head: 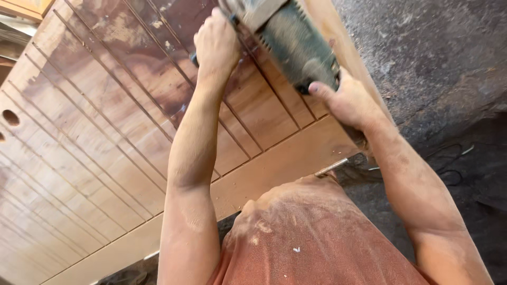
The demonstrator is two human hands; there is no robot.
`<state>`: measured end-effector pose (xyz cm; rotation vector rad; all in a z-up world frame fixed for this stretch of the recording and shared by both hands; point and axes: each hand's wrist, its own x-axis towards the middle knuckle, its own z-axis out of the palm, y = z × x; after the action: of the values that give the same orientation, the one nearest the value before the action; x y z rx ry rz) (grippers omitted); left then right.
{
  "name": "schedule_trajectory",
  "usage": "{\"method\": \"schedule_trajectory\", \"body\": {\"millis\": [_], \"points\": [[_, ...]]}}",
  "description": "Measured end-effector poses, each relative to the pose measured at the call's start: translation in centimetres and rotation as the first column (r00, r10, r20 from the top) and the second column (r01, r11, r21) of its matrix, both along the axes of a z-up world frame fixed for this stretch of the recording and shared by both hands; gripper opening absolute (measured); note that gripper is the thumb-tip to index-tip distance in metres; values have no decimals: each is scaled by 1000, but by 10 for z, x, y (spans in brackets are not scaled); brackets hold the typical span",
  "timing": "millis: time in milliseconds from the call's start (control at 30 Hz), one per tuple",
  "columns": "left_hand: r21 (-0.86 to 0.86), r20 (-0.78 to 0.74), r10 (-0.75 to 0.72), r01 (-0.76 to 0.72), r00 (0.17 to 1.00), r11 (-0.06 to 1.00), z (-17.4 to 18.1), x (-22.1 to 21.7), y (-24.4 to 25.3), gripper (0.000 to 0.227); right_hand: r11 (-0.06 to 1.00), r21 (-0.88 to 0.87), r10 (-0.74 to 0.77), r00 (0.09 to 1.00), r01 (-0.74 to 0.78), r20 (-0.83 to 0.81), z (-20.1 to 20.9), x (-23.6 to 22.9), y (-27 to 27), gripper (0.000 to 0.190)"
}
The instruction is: The person uses an angle grinder with a sanding disc to smooth the surface of a large wooden panel. They move the tool back and forth across the wood, generating sawdust, while standing barefoot in a workshop.
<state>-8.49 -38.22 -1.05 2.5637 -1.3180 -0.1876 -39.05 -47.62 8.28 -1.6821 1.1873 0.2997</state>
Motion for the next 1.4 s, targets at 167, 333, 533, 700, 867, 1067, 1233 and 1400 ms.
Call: {"method": "schedule_trajectory", "body": {"millis": [167, 333, 533, 700, 867, 1067, 1233, 1400], "points": [[79, 106, -76, 68, 991, 995, -19, -31, -59, 8, 992, 12, -127, 985, 129, -119, 11, -24, -12, 68], [-32, 102, -59, 62, 993, 998, -9, -108, -40, 12, 978, 26, -206, 974, 209, -89, -1, -85, 21, 60], [40, 114, -130, 126, 985, 991, -4, -142, -8, 9, 903, 234, -384, 921, 361, 62, -25, -118, 69, 52], [-99, 216, -18, 41, 976, 994, -24, -68, -57, 10, 966, 58, -258, 955, 252, 146, -28, -60, 18, 47], [7, 130, -33, 32, 991, 999, -26, -60, -67, 11, 948, 75, -318, 938, 310, 138, -13, -45, -12, 46], [-46, 116, -92, 97, 989, 994, -10, -145, -50, 13, 920, 118, -383, 922, 374, 65, -41, -138, 43, 57], [-35, 45, -141, 143, 989, 989, 20, -184, -2, 9, 875, 215, -446, 895, 435, 2, -37, -174, 95, 63], [81, 4, -127, 126, 992, 989, 6, -129, 4, 12, 989, -28, -147, 989, 146, -35, -28, -116, 71, 73]]}}
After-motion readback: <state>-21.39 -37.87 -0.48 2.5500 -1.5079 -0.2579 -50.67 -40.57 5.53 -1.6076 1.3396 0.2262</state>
